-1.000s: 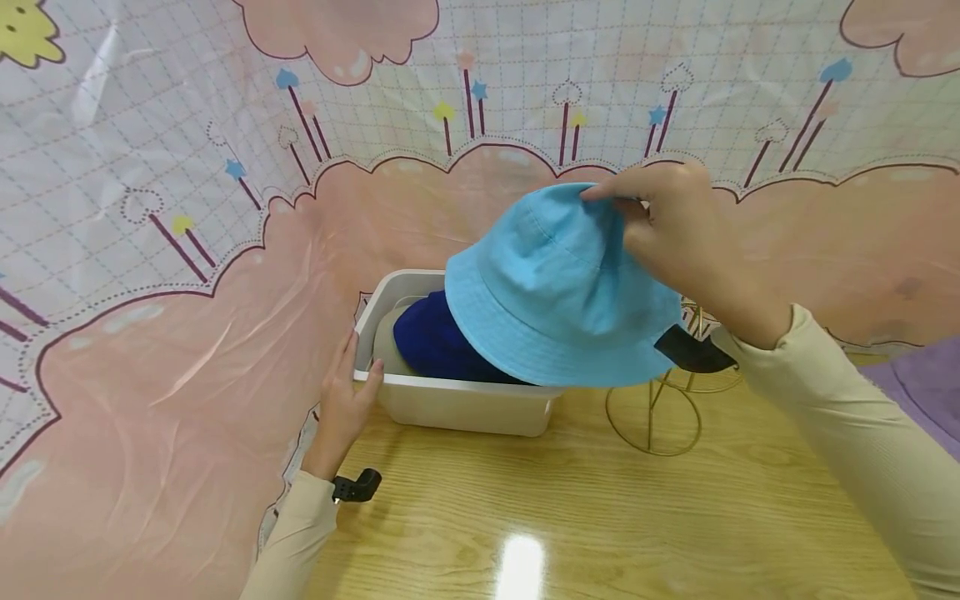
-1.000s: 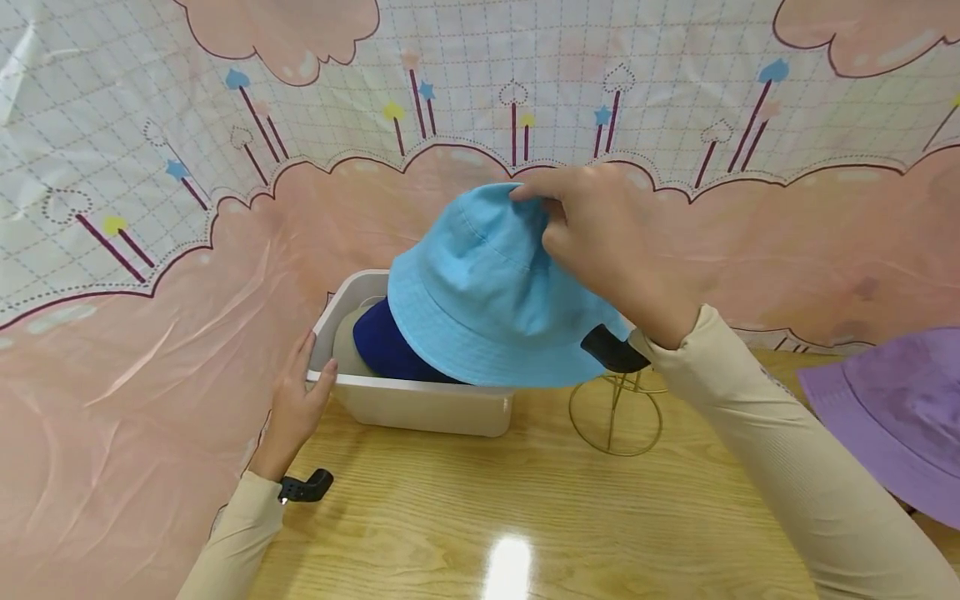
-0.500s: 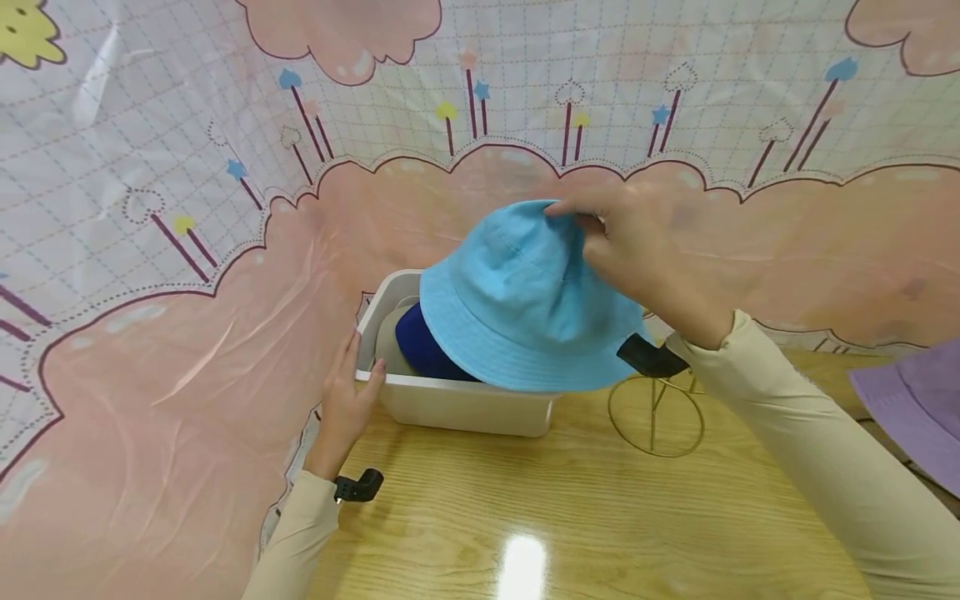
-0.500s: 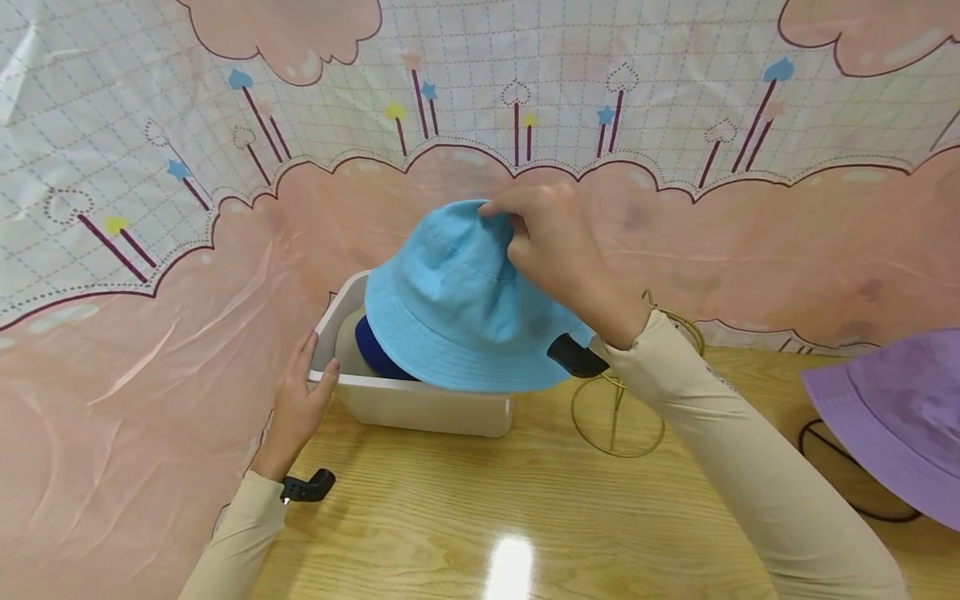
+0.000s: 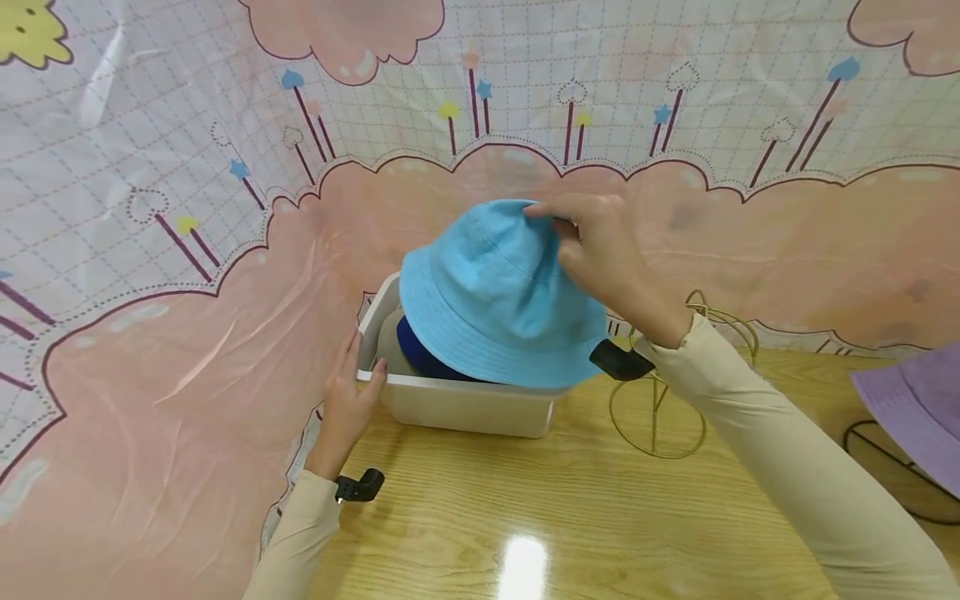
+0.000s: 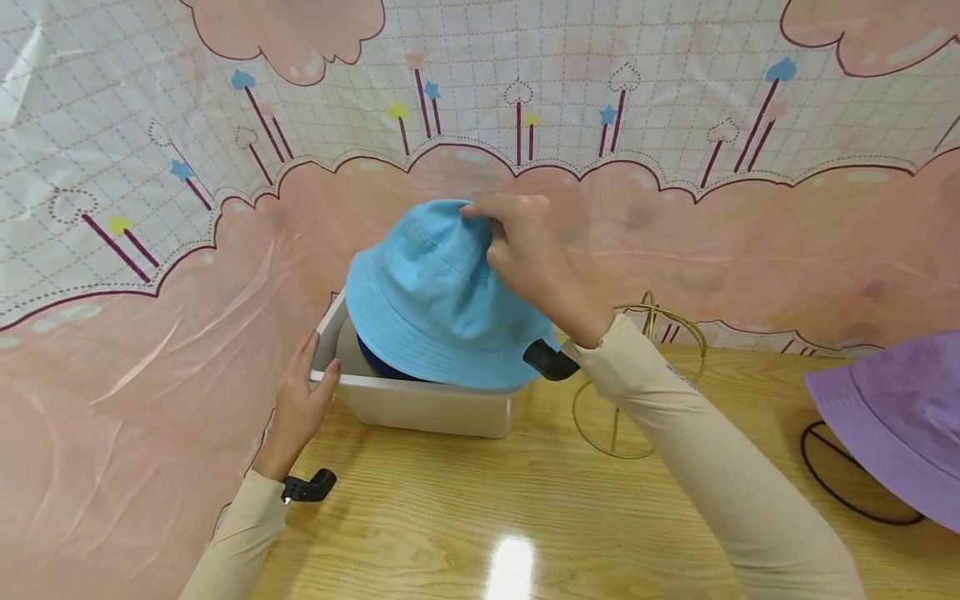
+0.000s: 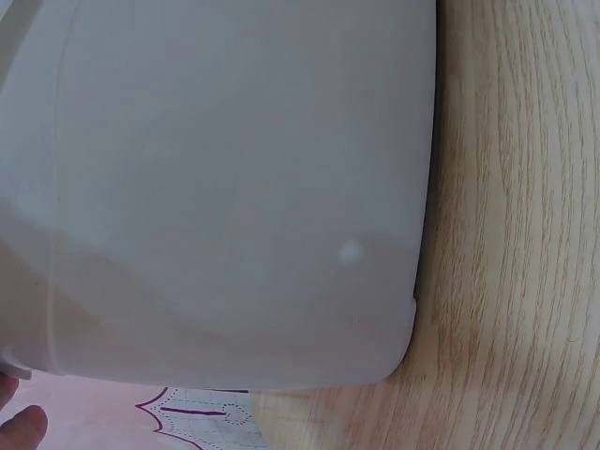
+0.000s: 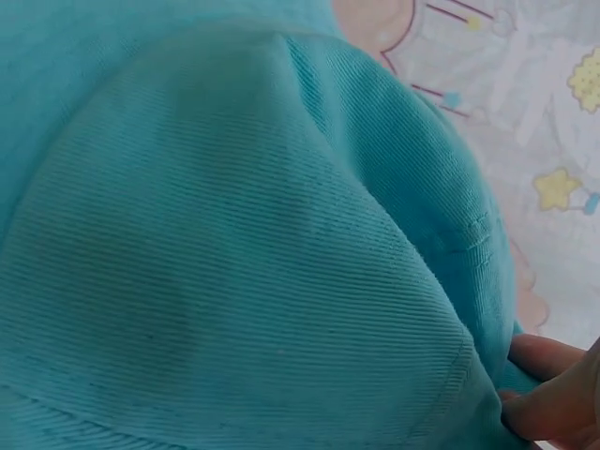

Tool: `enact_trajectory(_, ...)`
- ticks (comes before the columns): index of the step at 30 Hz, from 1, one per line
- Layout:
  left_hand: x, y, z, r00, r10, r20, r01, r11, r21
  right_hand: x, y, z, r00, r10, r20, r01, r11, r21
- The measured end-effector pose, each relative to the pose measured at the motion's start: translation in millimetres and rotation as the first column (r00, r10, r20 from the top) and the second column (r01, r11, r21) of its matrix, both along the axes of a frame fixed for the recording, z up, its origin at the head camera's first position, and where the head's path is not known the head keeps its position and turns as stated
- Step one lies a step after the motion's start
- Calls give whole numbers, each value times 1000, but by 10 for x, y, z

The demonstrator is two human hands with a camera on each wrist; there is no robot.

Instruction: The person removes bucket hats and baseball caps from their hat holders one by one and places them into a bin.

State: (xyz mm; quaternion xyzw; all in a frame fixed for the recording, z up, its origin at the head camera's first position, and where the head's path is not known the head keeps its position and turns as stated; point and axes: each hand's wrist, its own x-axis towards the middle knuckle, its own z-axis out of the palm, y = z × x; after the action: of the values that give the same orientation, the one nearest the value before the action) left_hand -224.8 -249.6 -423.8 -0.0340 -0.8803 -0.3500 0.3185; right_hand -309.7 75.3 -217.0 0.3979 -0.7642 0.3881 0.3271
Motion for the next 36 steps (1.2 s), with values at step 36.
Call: enact_trajectory(36, -2, 1, -9, 1000, 0, 12, 0, 1000, -1, -131, -436, -340, 976, 62, 207, -105, 972, 208)
